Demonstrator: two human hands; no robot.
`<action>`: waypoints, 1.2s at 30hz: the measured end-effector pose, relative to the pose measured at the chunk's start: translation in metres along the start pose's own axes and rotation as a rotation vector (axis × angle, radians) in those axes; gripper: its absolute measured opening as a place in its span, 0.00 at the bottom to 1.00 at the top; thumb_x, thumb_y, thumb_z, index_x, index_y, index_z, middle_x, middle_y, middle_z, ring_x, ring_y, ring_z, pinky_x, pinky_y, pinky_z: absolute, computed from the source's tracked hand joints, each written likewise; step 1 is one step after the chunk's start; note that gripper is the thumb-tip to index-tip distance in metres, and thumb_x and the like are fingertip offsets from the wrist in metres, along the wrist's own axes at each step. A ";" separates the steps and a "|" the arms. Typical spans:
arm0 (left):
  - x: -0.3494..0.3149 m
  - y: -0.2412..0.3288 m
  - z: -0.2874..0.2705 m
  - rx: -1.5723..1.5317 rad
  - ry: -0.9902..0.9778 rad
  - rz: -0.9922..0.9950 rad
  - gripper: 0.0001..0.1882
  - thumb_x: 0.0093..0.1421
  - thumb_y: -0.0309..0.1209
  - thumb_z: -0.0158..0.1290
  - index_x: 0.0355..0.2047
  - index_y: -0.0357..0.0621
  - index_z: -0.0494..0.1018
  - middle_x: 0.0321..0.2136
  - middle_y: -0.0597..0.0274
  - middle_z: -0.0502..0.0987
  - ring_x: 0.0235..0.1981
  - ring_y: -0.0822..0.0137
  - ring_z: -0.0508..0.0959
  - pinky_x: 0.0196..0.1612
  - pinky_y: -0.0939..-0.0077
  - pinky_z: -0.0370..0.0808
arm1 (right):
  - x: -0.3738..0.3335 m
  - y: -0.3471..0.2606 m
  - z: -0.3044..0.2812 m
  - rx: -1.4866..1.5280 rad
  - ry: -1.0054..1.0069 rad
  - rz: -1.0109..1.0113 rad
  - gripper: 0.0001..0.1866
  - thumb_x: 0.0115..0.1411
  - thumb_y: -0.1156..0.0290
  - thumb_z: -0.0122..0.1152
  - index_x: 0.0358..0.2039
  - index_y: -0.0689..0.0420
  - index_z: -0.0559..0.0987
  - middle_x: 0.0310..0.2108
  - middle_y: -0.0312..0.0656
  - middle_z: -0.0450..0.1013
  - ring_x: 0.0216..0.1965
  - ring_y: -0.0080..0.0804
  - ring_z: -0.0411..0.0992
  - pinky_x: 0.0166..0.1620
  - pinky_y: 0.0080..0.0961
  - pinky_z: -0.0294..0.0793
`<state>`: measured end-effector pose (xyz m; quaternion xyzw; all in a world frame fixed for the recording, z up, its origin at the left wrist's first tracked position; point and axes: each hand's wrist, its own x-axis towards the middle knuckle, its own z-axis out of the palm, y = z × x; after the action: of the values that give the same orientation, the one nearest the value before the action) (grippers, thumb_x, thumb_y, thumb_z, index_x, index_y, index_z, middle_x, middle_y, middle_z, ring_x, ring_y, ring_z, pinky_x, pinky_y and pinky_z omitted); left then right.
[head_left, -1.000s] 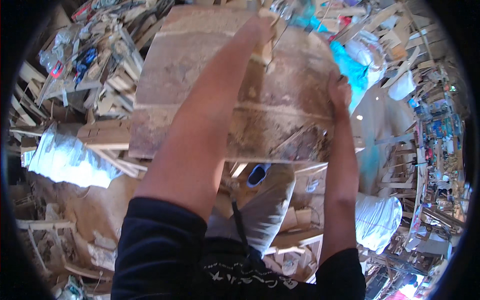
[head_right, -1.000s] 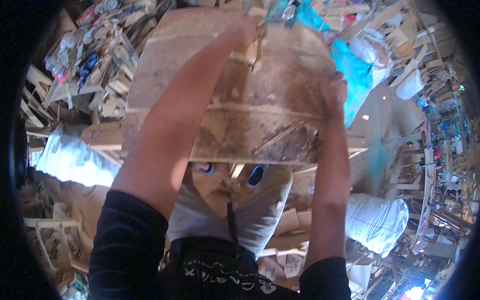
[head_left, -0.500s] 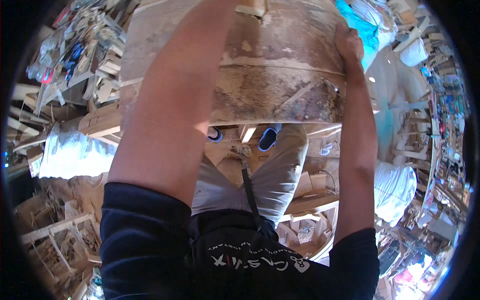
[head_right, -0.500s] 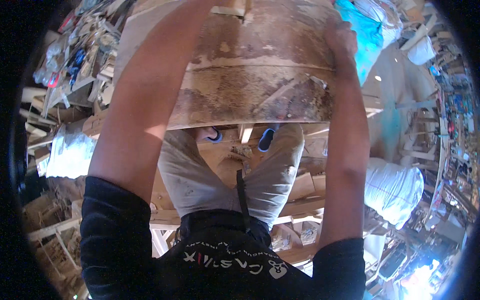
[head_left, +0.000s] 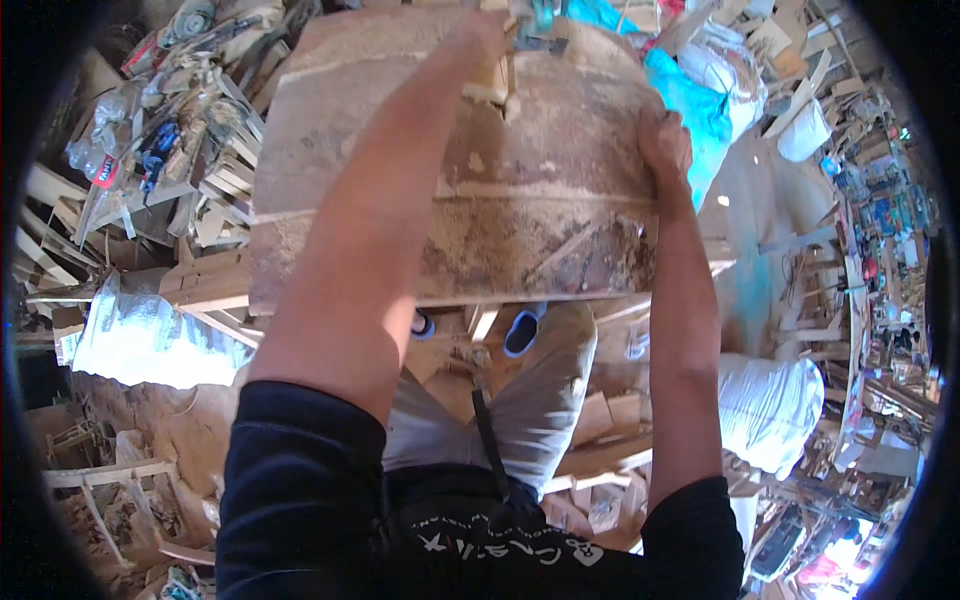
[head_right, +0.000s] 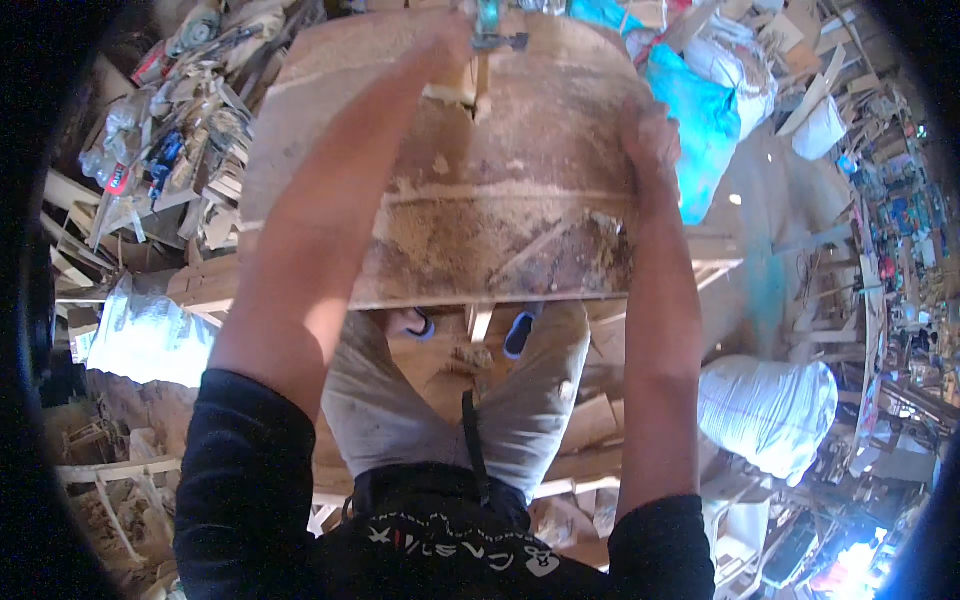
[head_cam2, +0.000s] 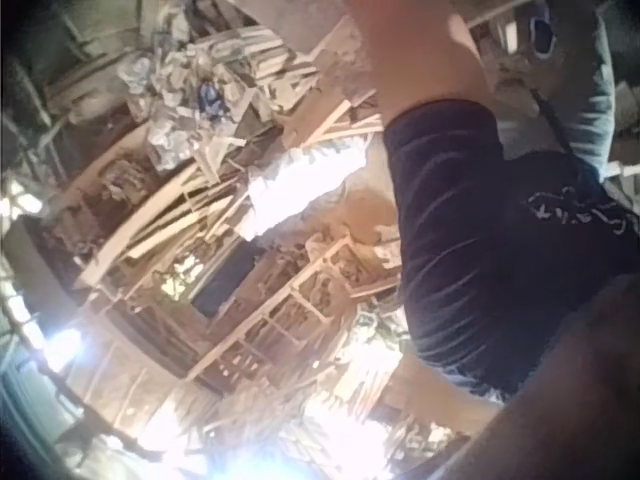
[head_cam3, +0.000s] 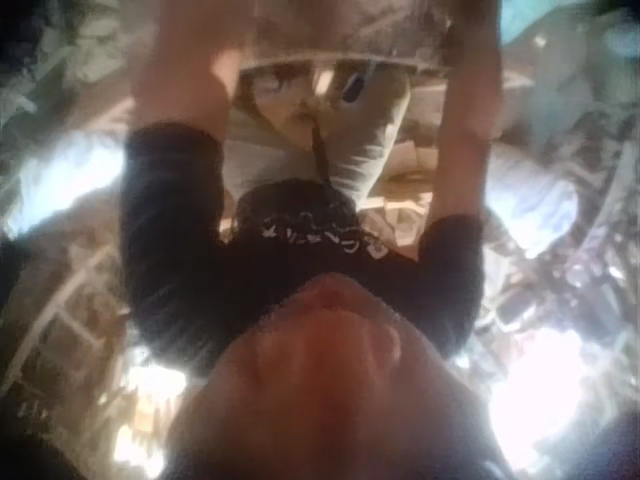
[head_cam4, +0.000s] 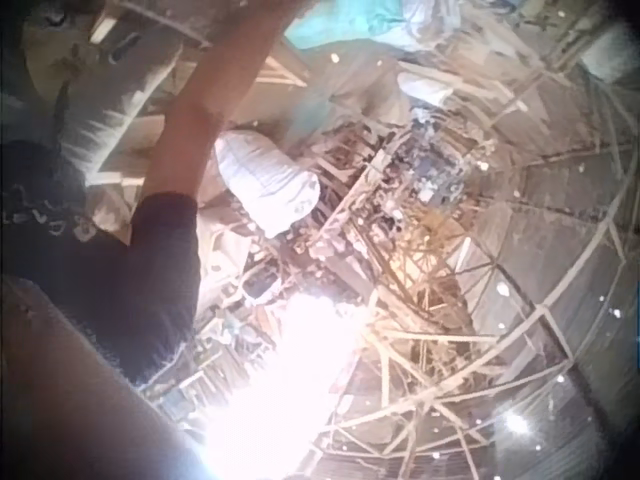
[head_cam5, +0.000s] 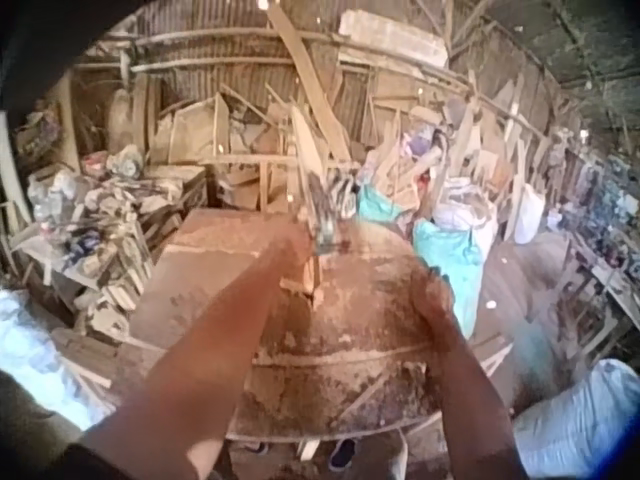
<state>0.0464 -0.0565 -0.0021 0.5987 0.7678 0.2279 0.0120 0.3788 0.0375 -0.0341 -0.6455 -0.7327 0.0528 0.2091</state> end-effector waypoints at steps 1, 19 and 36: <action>-0.002 0.004 0.001 -0.025 0.004 0.005 0.25 0.69 0.49 0.51 0.55 0.42 0.76 0.50 0.40 0.82 0.53 0.41 0.81 0.59 0.52 0.78 | -0.004 0.005 0.000 -0.009 0.001 0.000 0.46 0.66 0.32 0.48 0.66 0.62 0.72 0.59 0.69 0.73 0.63 0.66 0.71 0.66 0.53 0.68; 0.019 -0.008 0.021 -0.007 -0.004 0.056 0.26 0.71 0.45 0.50 0.62 0.41 0.72 0.53 0.33 0.78 0.62 0.37 0.74 0.65 0.50 0.73 | -0.011 0.007 0.002 0.017 0.026 -0.042 0.40 0.68 0.37 0.51 0.65 0.61 0.70 0.57 0.70 0.72 0.57 0.69 0.74 0.61 0.57 0.73; 0.013 -0.008 0.014 -0.107 0.078 0.088 0.24 0.68 0.43 0.52 0.60 0.45 0.71 0.50 0.36 0.81 0.58 0.41 0.78 0.63 0.50 0.74 | -0.015 0.001 -0.002 0.036 0.034 -0.018 0.38 0.69 0.39 0.52 0.63 0.62 0.70 0.58 0.68 0.71 0.59 0.68 0.73 0.62 0.57 0.72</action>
<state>0.0396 -0.0418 -0.0141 0.6210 0.7274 0.2919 0.0041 0.3814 0.0222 -0.0360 -0.6357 -0.7339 0.0533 0.2334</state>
